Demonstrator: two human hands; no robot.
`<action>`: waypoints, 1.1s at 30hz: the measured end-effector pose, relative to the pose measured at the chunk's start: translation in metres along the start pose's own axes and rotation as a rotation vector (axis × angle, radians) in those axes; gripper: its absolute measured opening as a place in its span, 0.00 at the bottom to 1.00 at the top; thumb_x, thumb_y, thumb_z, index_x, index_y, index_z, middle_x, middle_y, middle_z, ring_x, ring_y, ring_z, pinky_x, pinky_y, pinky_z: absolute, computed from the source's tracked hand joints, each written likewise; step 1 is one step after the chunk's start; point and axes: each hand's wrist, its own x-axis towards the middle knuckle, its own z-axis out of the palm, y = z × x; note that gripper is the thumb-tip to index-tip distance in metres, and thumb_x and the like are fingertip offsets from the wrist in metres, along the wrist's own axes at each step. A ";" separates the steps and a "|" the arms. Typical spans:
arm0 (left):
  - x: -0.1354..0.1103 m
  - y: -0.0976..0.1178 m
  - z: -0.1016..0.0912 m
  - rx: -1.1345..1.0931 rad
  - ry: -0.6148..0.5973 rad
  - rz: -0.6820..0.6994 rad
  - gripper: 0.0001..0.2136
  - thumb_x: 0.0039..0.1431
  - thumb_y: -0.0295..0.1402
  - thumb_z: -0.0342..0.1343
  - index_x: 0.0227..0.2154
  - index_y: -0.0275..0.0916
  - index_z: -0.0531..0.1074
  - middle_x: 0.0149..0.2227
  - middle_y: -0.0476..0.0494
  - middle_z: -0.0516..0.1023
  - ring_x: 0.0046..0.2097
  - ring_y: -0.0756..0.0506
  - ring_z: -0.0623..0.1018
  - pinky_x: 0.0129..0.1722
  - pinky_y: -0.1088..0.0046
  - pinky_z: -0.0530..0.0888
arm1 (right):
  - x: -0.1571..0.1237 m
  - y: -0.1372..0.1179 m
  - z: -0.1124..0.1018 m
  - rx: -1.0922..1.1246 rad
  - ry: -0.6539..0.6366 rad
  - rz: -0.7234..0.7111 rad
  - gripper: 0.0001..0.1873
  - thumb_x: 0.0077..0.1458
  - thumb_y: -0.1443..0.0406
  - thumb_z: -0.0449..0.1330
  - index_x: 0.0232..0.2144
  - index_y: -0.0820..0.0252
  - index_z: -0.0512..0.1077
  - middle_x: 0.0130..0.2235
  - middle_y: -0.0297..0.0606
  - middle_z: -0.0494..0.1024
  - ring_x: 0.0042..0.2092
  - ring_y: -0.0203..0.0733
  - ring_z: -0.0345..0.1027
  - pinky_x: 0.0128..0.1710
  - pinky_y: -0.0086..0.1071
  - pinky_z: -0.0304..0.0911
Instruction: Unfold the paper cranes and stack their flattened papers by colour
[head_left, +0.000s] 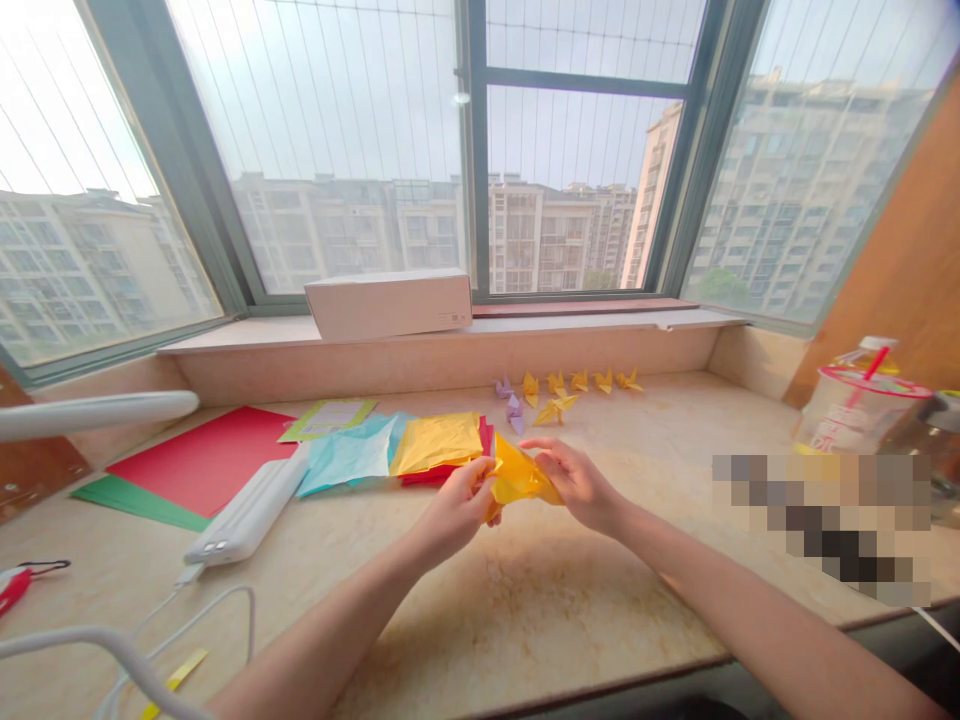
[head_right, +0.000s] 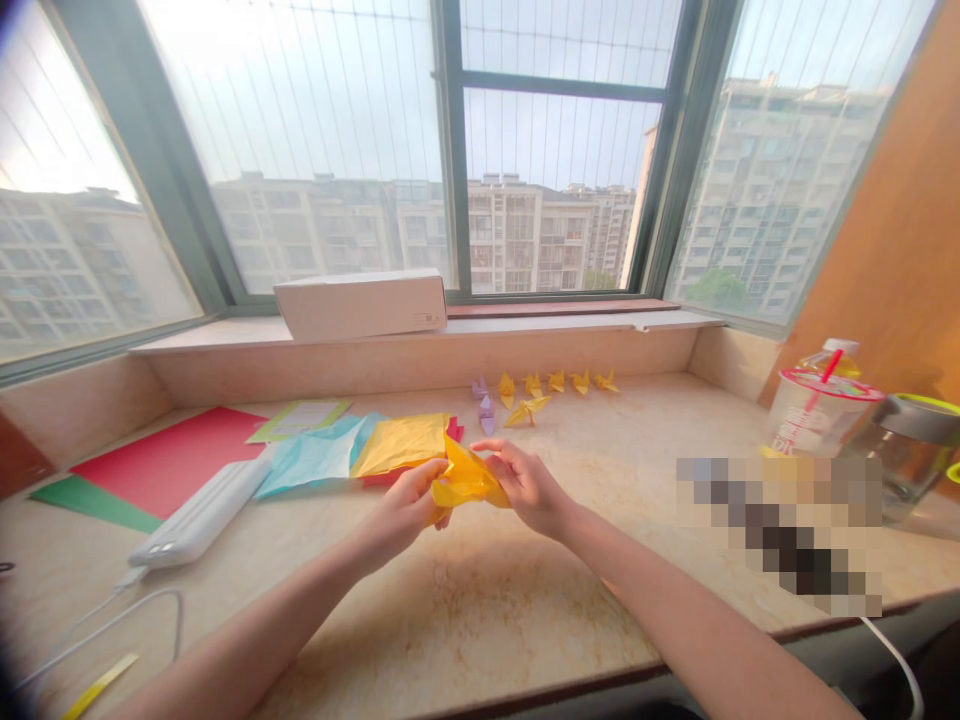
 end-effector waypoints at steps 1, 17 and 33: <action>0.001 -0.001 0.000 -0.017 -0.002 -0.002 0.09 0.56 0.37 0.56 0.35 0.36 0.70 0.24 0.52 0.68 0.24 0.53 0.67 0.25 0.77 0.64 | 0.000 -0.001 0.001 0.041 0.005 0.020 0.27 0.62 0.46 0.51 0.49 0.60 0.70 0.30 0.35 0.74 0.27 0.34 0.64 0.25 0.26 0.59; 0.002 -0.005 -0.012 -0.068 -0.270 -0.057 0.19 0.45 0.29 0.66 0.42 0.36 0.72 0.33 0.47 0.77 0.34 0.48 0.75 0.28 0.79 0.64 | 0.006 -0.013 -0.014 0.034 0.061 0.101 0.27 0.60 0.45 0.53 0.42 0.61 0.74 0.22 0.27 0.60 0.21 0.30 0.49 0.19 0.25 0.45; -0.002 0.004 -0.018 -0.112 -0.386 -0.080 0.19 0.52 0.43 0.64 0.42 0.35 0.76 0.40 0.41 0.79 0.38 0.47 0.77 0.36 0.75 0.69 | 0.009 -0.014 -0.044 -0.563 0.036 -0.129 0.17 0.65 0.56 0.51 0.38 0.58 0.78 0.35 0.37 0.81 0.35 0.41 0.72 0.36 0.32 0.63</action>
